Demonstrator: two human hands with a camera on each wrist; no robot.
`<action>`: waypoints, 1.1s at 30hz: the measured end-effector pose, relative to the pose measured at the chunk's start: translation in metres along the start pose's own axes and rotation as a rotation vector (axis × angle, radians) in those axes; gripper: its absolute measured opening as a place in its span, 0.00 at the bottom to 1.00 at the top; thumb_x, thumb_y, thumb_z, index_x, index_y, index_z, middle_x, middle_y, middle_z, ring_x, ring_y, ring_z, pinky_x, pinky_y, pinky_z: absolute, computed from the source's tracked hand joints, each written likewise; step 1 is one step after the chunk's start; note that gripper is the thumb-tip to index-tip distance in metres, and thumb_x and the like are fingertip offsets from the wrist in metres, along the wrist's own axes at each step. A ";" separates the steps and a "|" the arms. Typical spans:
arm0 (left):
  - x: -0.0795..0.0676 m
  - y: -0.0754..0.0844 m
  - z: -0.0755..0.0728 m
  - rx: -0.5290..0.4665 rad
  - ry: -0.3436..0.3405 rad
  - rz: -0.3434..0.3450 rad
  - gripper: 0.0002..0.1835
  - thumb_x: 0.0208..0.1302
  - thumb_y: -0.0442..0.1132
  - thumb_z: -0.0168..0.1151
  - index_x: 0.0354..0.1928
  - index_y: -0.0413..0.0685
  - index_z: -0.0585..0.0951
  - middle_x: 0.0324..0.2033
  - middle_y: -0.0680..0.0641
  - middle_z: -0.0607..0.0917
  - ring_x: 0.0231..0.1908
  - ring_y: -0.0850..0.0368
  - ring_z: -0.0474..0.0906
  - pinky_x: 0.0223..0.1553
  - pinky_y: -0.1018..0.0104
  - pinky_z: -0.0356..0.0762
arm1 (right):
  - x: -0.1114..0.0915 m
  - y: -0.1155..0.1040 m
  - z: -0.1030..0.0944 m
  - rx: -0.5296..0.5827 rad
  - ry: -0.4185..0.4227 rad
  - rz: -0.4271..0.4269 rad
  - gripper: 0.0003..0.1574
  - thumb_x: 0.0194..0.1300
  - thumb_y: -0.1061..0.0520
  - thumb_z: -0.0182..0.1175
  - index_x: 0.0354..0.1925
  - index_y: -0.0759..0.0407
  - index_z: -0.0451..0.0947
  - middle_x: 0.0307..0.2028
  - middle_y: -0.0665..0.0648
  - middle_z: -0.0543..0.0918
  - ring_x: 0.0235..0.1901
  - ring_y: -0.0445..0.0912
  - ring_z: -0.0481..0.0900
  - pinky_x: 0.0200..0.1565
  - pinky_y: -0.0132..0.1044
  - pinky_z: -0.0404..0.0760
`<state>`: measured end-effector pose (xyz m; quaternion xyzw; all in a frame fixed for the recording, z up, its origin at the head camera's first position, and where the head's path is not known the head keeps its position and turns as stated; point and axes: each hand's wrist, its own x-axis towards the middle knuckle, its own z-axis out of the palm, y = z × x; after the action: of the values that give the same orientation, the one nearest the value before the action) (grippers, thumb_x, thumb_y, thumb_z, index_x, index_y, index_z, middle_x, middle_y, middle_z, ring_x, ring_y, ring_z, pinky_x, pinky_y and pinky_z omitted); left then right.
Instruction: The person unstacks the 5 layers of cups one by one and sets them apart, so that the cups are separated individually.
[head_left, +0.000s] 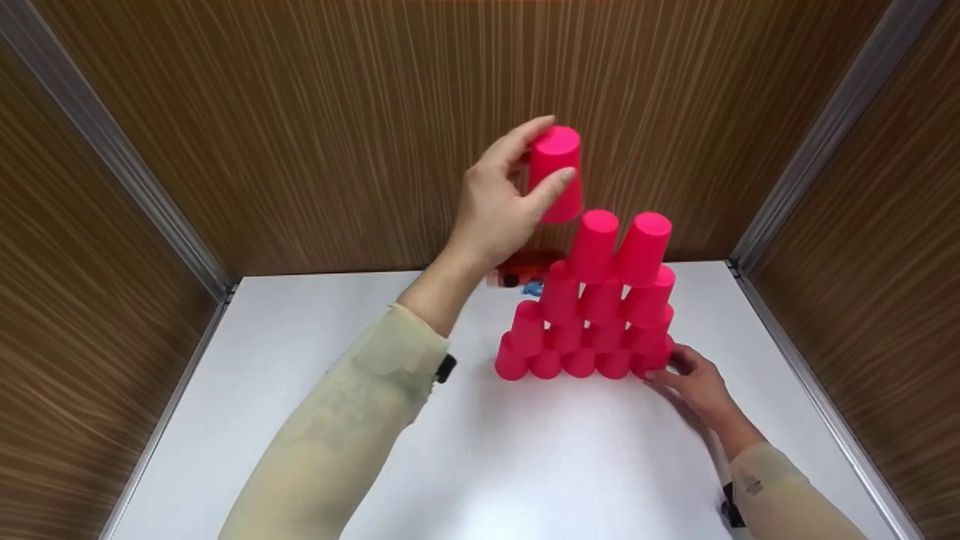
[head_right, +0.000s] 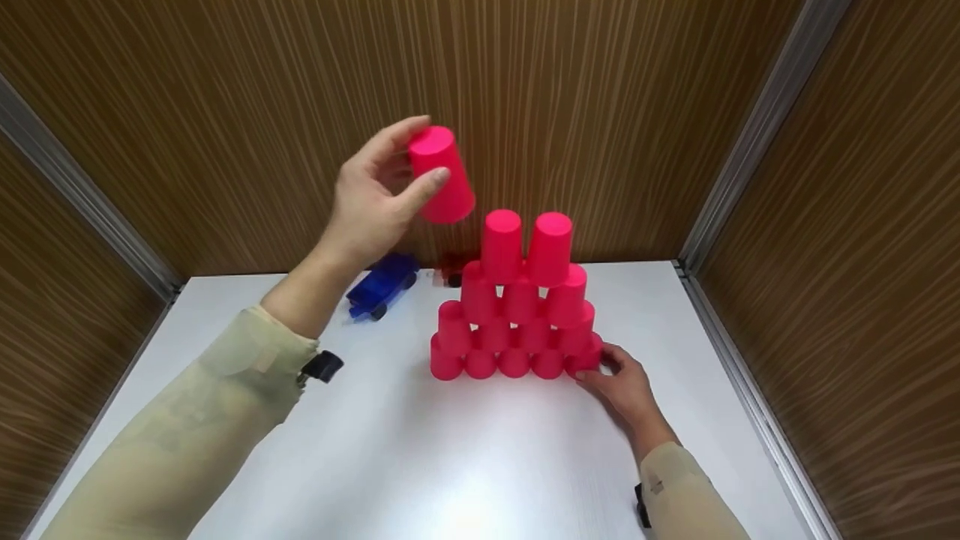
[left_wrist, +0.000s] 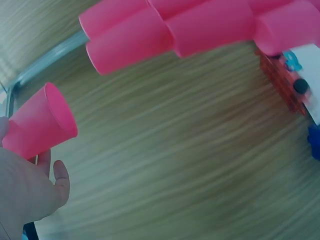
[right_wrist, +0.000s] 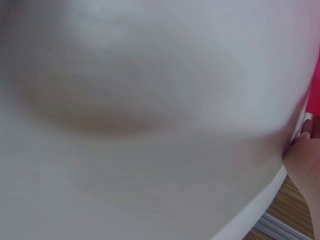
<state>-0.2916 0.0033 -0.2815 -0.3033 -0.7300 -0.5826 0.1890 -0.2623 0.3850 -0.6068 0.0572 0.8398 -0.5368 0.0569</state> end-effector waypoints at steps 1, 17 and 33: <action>-0.003 -0.003 -0.007 0.003 0.014 -0.002 0.33 0.73 0.41 0.70 0.76 0.44 0.72 0.65 0.48 0.80 0.58 0.59 0.78 0.59 0.67 0.79 | 0.001 0.000 0.001 0.000 0.001 -0.002 0.52 0.67 0.45 0.75 0.79 0.55 0.63 0.72 0.63 0.70 0.71 0.62 0.67 0.57 0.32 0.81; -0.090 -0.085 -0.094 0.143 0.193 -0.221 0.32 0.72 0.42 0.71 0.75 0.46 0.74 0.60 0.47 0.84 0.54 0.55 0.82 0.55 0.57 0.82 | 0.006 0.004 0.002 -0.018 -0.030 0.016 0.55 0.66 0.40 0.75 0.80 0.53 0.61 0.74 0.64 0.67 0.73 0.64 0.64 0.63 0.45 0.80; -0.175 -0.167 -0.177 0.257 0.297 -0.537 0.36 0.73 0.38 0.70 0.79 0.46 0.68 0.72 0.42 0.74 0.69 0.44 0.72 0.63 0.49 0.78 | 0.002 0.010 0.001 -0.021 -0.014 0.010 0.54 0.68 0.40 0.73 0.81 0.54 0.60 0.75 0.64 0.66 0.74 0.64 0.63 0.59 0.35 0.79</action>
<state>-0.2859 -0.2291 -0.4703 0.0147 -0.8159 -0.5525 0.1700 -0.2623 0.3884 -0.6159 0.0569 0.8448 -0.5279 0.0660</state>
